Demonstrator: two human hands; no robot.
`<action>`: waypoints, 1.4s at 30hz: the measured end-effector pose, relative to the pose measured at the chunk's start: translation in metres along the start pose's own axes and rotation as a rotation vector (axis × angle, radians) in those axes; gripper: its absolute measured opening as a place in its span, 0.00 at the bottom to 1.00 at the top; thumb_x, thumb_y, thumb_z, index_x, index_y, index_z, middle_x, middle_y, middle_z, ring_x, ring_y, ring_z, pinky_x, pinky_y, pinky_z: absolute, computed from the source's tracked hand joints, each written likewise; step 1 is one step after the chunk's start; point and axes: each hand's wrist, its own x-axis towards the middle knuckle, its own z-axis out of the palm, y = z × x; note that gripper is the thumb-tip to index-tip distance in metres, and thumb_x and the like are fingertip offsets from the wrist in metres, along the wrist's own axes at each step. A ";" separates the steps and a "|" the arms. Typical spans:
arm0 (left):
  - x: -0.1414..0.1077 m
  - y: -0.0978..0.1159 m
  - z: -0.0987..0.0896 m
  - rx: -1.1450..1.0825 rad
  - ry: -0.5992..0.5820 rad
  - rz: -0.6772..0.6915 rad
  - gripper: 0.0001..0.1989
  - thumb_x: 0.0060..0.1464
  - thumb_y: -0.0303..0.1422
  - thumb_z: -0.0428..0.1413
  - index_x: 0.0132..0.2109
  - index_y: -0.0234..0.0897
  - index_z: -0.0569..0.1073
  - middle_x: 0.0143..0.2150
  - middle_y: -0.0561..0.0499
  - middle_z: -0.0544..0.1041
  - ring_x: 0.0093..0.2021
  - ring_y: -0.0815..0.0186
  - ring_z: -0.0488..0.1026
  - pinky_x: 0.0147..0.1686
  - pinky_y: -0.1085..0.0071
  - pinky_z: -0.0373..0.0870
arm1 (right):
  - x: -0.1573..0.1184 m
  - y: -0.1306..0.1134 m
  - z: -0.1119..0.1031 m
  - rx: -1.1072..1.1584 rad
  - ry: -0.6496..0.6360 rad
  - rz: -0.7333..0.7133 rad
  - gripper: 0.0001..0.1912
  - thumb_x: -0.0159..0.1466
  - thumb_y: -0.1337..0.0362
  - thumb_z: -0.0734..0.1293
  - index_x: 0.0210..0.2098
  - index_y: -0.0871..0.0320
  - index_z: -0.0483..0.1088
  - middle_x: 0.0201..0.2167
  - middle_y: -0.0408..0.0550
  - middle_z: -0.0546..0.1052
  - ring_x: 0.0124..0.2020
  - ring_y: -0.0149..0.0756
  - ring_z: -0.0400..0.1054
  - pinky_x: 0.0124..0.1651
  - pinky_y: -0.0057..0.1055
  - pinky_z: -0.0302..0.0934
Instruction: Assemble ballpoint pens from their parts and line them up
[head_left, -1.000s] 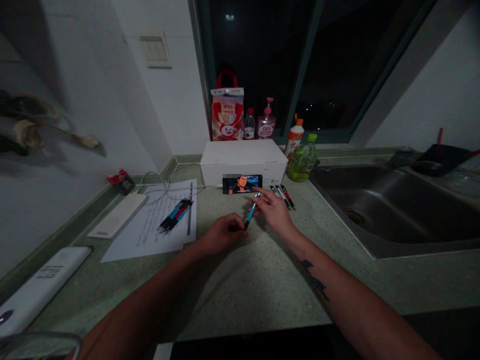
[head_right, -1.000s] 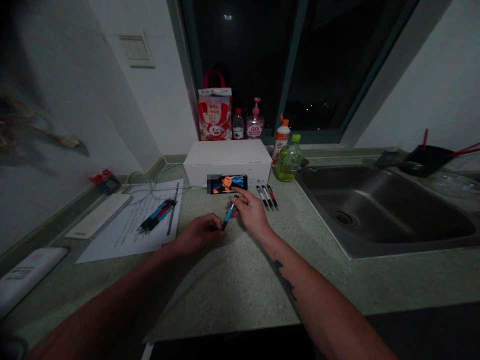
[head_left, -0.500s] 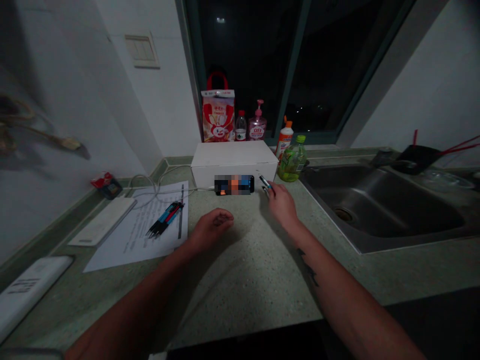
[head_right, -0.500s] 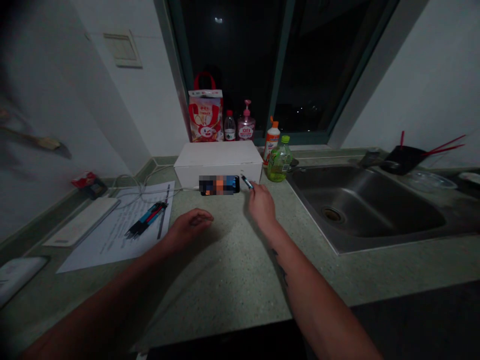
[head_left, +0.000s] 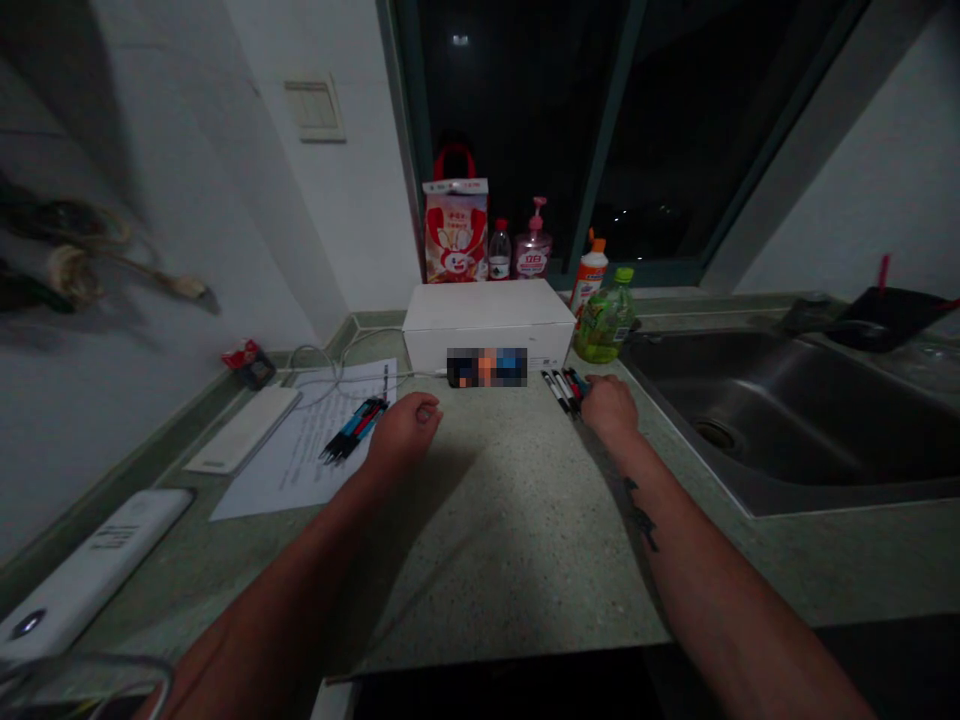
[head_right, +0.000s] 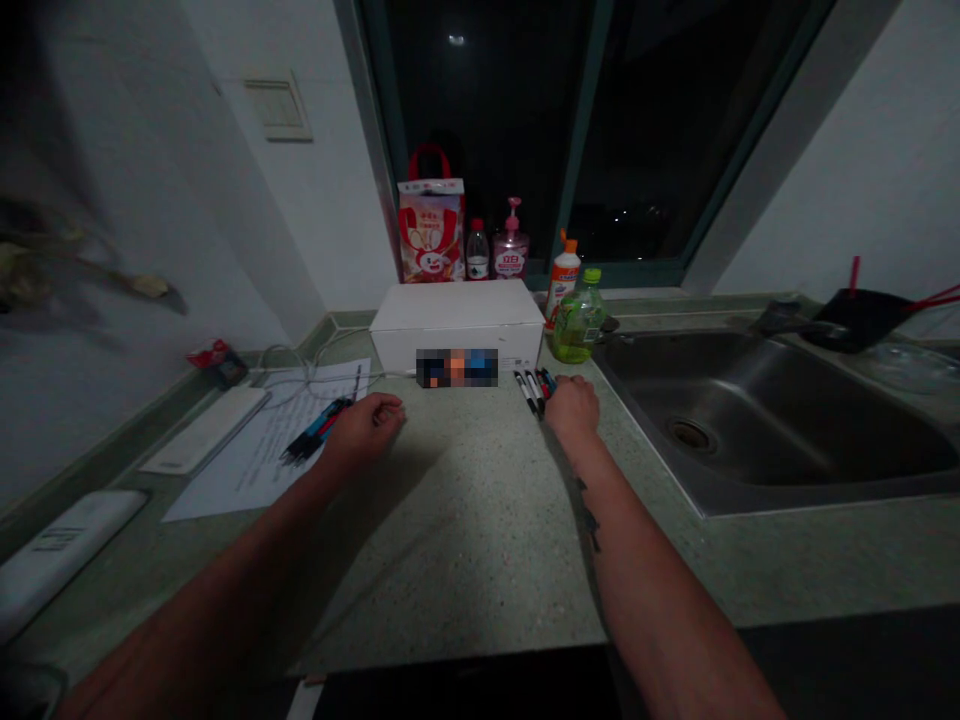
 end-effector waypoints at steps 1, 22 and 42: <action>0.001 -0.002 -0.006 0.130 0.032 -0.013 0.16 0.62 0.34 0.56 0.53 0.34 0.79 0.48 0.41 0.84 0.49 0.52 0.81 0.53 0.59 0.75 | -0.001 -0.001 -0.001 0.003 0.016 0.004 0.26 0.71 0.71 0.59 0.64 0.66 0.77 0.57 0.69 0.78 0.58 0.55 0.74 0.56 0.40 0.63; -0.014 0.014 0.013 -0.028 -0.074 0.239 0.08 0.61 0.27 0.59 0.47 0.40 0.80 0.43 0.47 0.82 0.41 0.58 0.80 0.45 0.65 0.76 | -0.067 -0.078 -0.005 0.388 -0.020 -0.857 0.18 0.73 0.65 0.66 0.61 0.55 0.75 0.59 0.57 0.78 0.61 0.49 0.71 0.64 0.44 0.64; -0.019 0.025 0.014 -0.386 -0.221 0.034 0.16 0.67 0.42 0.50 0.33 0.42 0.75 0.25 0.50 0.82 0.26 0.61 0.77 0.35 0.64 0.76 | -0.064 -0.072 -0.014 0.264 -0.173 -0.866 0.13 0.77 0.63 0.64 0.55 0.53 0.80 0.48 0.53 0.84 0.52 0.46 0.76 0.56 0.39 0.66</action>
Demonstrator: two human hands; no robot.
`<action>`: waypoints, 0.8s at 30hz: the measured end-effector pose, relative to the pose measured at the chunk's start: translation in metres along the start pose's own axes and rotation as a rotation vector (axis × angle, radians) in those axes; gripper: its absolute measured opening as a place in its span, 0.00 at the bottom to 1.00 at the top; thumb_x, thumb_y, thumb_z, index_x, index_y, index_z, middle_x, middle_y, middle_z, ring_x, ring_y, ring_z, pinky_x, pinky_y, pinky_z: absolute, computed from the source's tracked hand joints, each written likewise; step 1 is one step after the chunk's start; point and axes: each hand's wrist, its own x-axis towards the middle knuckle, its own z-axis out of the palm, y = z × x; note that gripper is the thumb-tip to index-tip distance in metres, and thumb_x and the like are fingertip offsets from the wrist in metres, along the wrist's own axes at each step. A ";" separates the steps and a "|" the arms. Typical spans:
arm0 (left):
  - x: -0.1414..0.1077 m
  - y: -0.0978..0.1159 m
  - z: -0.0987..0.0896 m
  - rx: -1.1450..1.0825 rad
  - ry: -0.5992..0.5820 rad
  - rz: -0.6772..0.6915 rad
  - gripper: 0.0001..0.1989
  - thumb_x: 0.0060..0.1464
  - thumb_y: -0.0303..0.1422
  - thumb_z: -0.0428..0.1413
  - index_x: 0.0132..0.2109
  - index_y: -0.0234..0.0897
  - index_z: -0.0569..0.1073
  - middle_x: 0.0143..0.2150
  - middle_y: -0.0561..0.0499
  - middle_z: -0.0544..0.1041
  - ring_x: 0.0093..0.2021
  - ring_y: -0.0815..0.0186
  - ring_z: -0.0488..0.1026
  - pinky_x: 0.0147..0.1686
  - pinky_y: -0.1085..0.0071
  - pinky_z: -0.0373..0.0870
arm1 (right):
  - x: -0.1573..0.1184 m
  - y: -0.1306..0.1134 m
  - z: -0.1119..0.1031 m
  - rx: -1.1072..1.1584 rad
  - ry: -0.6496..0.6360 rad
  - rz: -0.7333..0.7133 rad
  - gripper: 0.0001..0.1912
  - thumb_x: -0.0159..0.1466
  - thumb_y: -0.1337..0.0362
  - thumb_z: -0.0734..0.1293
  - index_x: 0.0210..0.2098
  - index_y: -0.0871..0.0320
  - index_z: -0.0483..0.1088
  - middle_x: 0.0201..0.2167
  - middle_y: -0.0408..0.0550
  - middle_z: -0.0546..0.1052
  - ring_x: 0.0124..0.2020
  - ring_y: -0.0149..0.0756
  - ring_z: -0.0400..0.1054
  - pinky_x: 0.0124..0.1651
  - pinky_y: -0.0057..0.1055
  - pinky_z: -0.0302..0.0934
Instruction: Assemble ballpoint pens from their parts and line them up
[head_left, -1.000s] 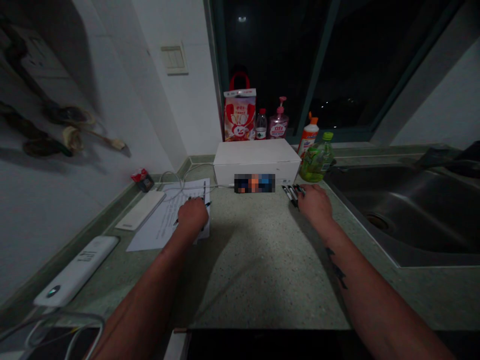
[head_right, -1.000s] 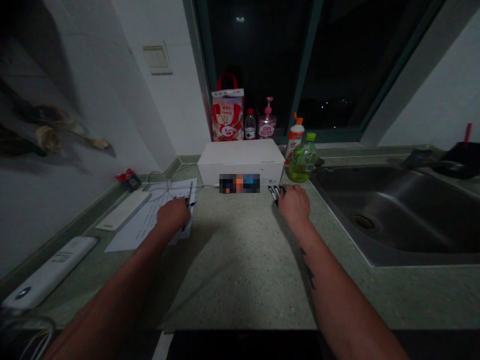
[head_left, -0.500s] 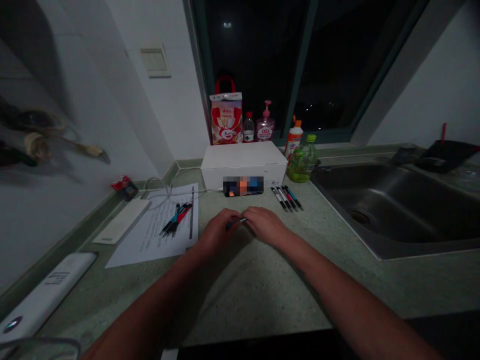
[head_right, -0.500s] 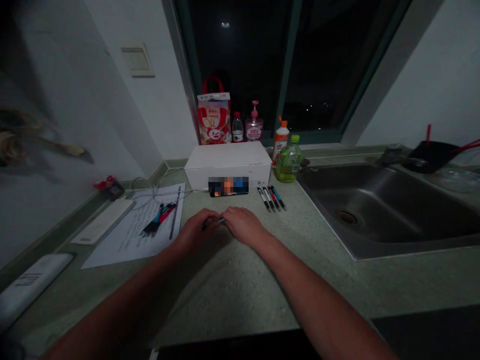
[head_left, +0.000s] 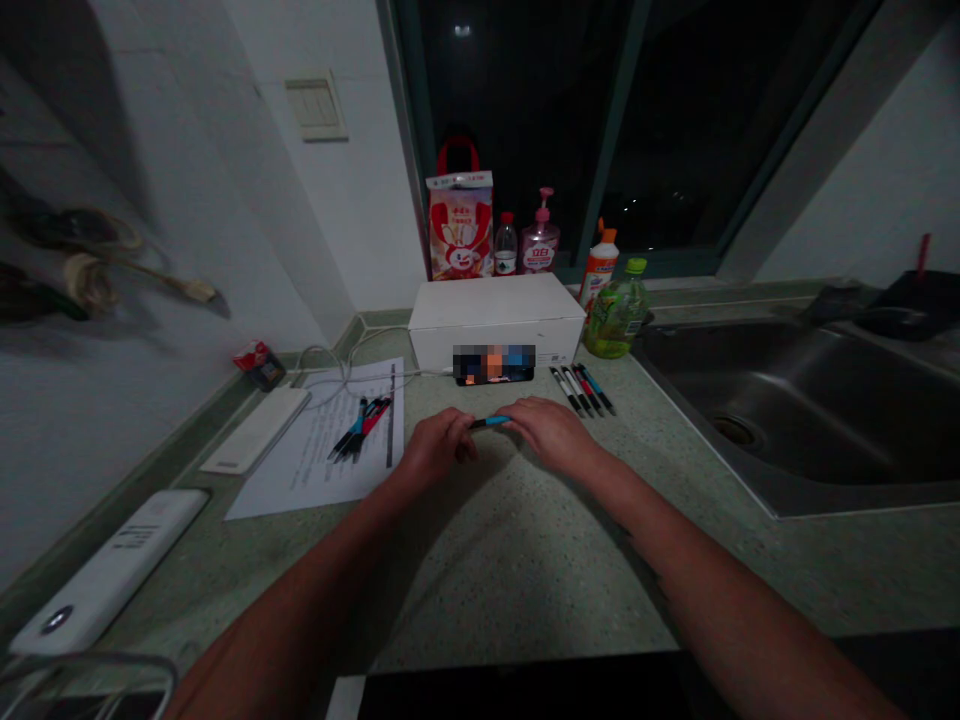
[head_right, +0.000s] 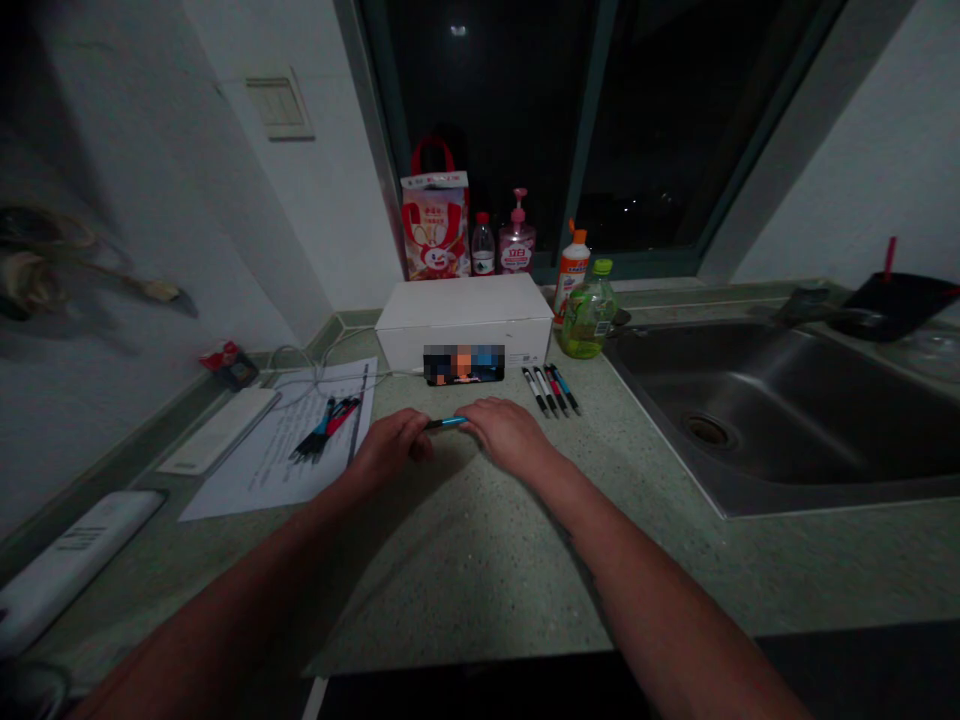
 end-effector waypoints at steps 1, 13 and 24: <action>0.001 0.000 0.000 -0.014 -0.006 -0.013 0.18 0.68 0.43 0.49 0.31 0.42 0.74 0.23 0.50 0.80 0.25 0.60 0.76 0.35 0.64 0.77 | 0.000 0.001 0.000 0.001 0.006 -0.005 0.13 0.77 0.63 0.64 0.54 0.53 0.80 0.48 0.53 0.84 0.51 0.46 0.76 0.55 0.39 0.66; 0.005 -0.005 0.000 0.074 0.075 -0.031 0.17 0.65 0.42 0.54 0.30 0.40 0.76 0.30 0.48 0.82 0.36 0.58 0.80 0.42 0.62 0.76 | -0.001 0.001 0.005 -0.007 0.009 0.055 0.13 0.76 0.65 0.65 0.53 0.51 0.80 0.46 0.51 0.84 0.49 0.45 0.77 0.51 0.37 0.67; 0.006 -0.011 0.004 0.042 0.057 -0.016 0.12 0.62 0.42 0.58 0.35 0.40 0.77 0.32 0.49 0.82 0.36 0.58 0.80 0.43 0.62 0.76 | -0.001 -0.002 0.004 0.002 -0.022 0.036 0.13 0.76 0.65 0.65 0.54 0.53 0.81 0.46 0.52 0.84 0.50 0.46 0.77 0.51 0.36 0.66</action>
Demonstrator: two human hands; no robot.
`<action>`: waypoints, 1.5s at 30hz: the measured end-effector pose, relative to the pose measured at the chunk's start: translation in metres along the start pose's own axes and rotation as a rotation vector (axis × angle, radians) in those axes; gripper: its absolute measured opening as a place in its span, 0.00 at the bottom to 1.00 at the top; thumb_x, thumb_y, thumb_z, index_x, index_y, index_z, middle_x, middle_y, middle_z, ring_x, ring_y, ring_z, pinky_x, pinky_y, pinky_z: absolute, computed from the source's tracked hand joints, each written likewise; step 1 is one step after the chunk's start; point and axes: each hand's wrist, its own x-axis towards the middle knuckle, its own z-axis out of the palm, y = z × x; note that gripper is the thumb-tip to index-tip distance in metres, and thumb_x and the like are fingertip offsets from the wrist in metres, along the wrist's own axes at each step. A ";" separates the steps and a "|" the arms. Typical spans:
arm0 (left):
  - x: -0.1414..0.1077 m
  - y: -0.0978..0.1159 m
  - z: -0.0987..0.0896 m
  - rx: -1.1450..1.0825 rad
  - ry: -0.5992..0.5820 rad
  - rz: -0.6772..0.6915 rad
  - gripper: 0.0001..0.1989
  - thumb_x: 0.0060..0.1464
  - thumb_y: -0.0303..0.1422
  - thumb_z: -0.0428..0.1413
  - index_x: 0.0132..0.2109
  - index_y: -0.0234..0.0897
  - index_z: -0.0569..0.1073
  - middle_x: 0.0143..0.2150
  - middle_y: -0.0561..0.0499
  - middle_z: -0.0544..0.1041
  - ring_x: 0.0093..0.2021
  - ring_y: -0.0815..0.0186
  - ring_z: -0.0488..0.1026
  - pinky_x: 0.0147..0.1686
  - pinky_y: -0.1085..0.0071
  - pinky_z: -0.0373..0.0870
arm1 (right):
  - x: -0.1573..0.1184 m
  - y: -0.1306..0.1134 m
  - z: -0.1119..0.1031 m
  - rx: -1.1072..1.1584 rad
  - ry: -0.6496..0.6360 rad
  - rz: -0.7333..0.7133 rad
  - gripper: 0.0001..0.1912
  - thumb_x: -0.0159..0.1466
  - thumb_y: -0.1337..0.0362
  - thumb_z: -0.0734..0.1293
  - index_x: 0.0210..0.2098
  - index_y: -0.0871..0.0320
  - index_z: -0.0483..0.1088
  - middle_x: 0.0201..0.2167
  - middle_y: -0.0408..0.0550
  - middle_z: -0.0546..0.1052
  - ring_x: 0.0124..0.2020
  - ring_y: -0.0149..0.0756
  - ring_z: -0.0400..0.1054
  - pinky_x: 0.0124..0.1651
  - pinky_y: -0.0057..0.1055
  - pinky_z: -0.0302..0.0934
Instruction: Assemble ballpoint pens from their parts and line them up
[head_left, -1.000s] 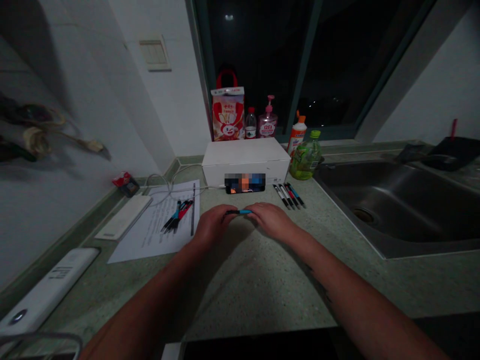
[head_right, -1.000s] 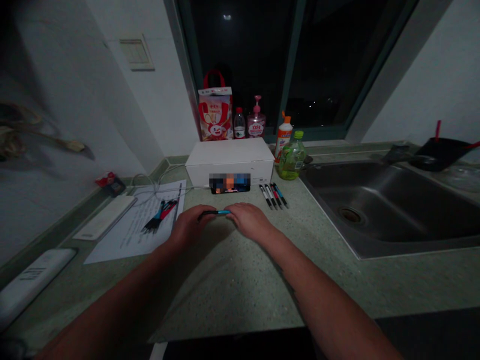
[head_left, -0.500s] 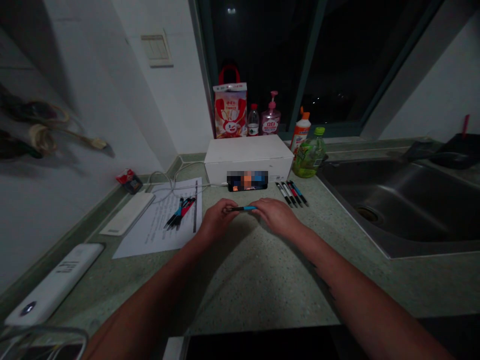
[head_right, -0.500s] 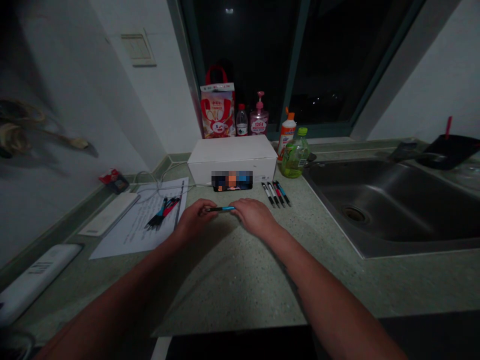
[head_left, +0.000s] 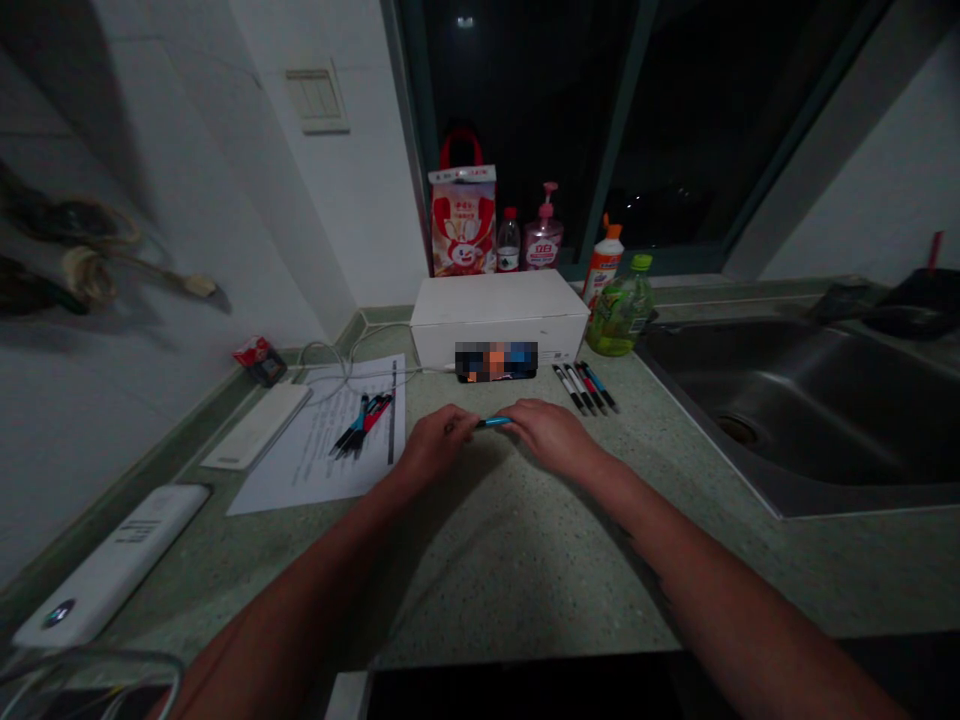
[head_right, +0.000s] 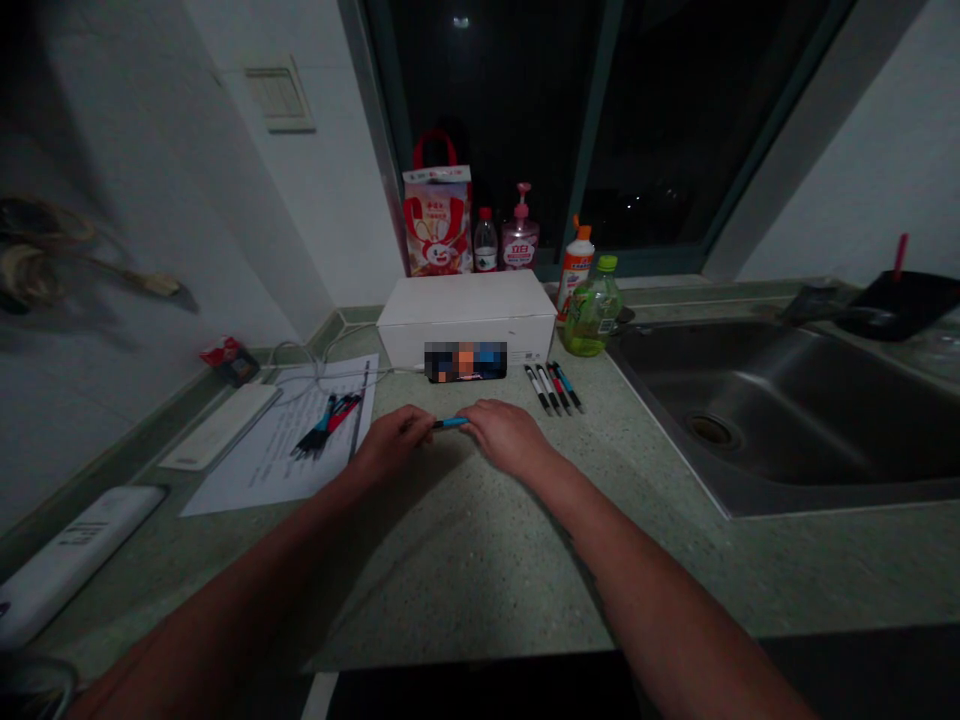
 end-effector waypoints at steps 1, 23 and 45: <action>0.000 -0.001 0.001 -0.031 0.009 0.017 0.09 0.58 0.40 0.61 0.39 0.40 0.78 0.35 0.49 0.83 0.38 0.58 0.81 0.44 0.62 0.77 | 0.000 0.000 0.000 -0.005 -0.002 -0.002 0.13 0.76 0.65 0.65 0.54 0.54 0.81 0.45 0.53 0.84 0.49 0.46 0.77 0.51 0.36 0.66; -0.005 0.002 0.005 0.027 -0.059 0.048 0.08 0.60 0.39 0.60 0.40 0.42 0.81 0.38 0.50 0.86 0.41 0.57 0.82 0.45 0.63 0.76 | 0.001 -0.002 0.001 0.002 0.003 -0.014 0.13 0.76 0.65 0.65 0.52 0.51 0.82 0.44 0.51 0.84 0.48 0.45 0.77 0.50 0.38 0.68; -0.003 0.008 -0.009 0.358 0.091 0.005 0.07 0.63 0.31 0.58 0.41 0.43 0.82 0.40 0.48 0.85 0.41 0.55 0.81 0.42 0.63 0.73 | 0.002 0.020 -0.010 -0.151 0.080 0.447 0.19 0.78 0.64 0.59 0.57 0.59 0.79 0.51 0.61 0.83 0.52 0.51 0.79 0.51 0.40 0.69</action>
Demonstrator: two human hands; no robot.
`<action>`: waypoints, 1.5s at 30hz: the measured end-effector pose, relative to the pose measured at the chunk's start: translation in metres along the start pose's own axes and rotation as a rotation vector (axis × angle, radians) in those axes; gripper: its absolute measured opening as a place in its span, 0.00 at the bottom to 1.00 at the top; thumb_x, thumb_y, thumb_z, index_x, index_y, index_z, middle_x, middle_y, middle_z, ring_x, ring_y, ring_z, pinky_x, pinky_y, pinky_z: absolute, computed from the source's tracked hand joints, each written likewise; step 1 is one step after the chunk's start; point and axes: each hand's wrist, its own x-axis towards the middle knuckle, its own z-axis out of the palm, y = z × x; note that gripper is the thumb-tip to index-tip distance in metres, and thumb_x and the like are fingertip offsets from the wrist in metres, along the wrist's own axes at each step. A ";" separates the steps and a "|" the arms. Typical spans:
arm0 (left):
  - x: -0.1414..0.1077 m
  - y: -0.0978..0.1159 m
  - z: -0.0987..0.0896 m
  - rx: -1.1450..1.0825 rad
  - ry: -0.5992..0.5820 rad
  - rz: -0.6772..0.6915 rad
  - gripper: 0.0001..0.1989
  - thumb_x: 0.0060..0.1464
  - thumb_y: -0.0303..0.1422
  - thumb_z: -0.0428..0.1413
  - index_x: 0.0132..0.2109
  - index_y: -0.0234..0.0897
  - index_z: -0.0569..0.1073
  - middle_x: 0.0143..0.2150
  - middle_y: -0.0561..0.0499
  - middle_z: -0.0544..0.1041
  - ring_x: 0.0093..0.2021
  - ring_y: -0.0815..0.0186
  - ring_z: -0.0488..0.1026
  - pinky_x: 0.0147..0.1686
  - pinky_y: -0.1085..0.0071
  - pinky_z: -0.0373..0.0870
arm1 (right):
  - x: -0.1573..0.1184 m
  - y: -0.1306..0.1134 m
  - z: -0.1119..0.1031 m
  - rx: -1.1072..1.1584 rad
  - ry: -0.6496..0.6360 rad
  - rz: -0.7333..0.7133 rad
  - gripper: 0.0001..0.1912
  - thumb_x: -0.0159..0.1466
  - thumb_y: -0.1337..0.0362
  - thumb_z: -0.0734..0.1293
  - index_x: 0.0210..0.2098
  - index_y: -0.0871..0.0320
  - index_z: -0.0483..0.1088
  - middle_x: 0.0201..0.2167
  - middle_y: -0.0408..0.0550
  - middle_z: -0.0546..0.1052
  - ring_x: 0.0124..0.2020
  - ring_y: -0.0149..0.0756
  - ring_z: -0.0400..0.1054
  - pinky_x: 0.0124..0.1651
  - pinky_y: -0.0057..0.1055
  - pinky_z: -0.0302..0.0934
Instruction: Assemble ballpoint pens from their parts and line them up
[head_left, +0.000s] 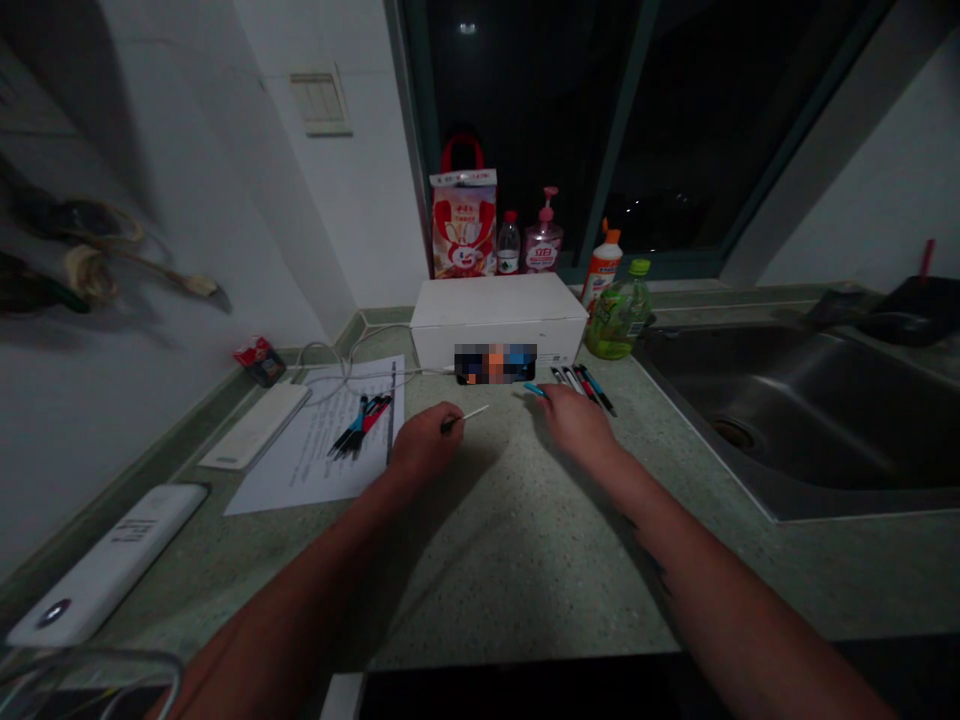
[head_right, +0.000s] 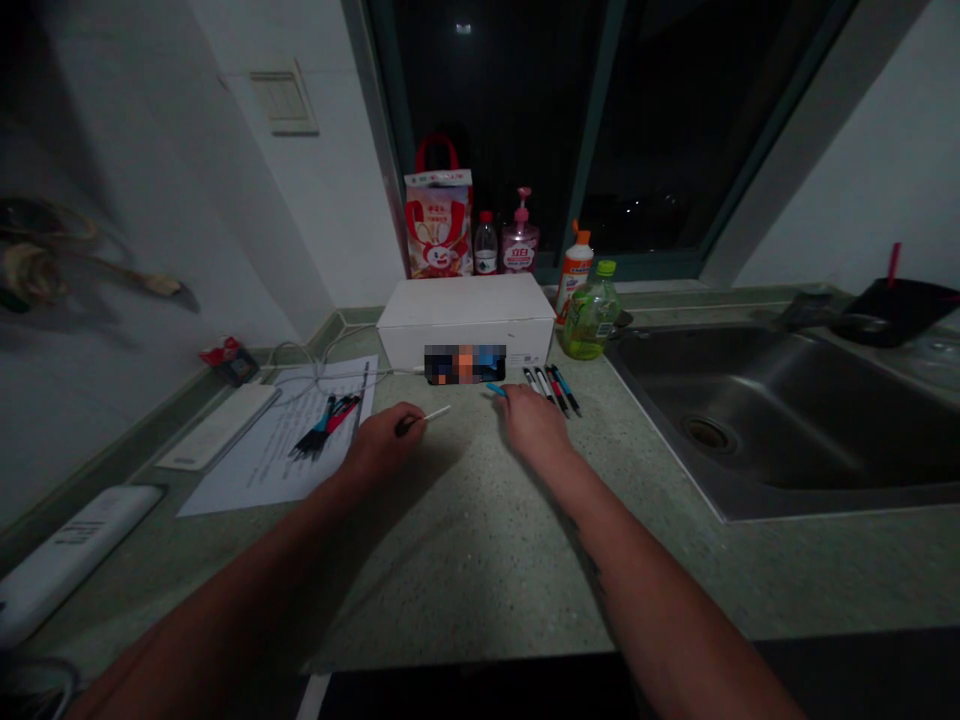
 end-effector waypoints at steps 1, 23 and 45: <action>-0.001 0.001 0.002 -0.001 -0.028 0.054 0.07 0.62 0.30 0.58 0.41 0.42 0.82 0.41 0.48 0.85 0.42 0.56 0.80 0.44 0.63 0.73 | 0.000 -0.001 0.000 0.050 0.012 0.013 0.20 0.78 0.64 0.58 0.58 0.59 0.79 0.53 0.61 0.83 0.53 0.51 0.78 0.53 0.40 0.69; 0.001 -0.003 0.034 -0.635 -0.192 -0.064 0.07 0.57 0.32 0.61 0.42 0.39 0.81 0.34 0.50 0.85 0.35 0.61 0.81 0.37 0.68 0.76 | -0.010 -0.023 0.013 0.057 0.293 -0.602 0.12 0.73 0.70 0.68 0.50 0.51 0.83 0.52 0.54 0.80 0.54 0.47 0.71 0.55 0.41 0.65; 0.008 -0.010 0.033 0.069 -0.096 0.176 0.07 0.62 0.28 0.62 0.44 0.41 0.84 0.45 0.47 0.84 0.49 0.56 0.80 0.53 0.61 0.76 | 0.002 -0.014 0.028 0.104 -0.019 -0.239 0.14 0.73 0.64 0.68 0.54 0.57 0.82 0.49 0.55 0.82 0.55 0.47 0.73 0.59 0.38 0.64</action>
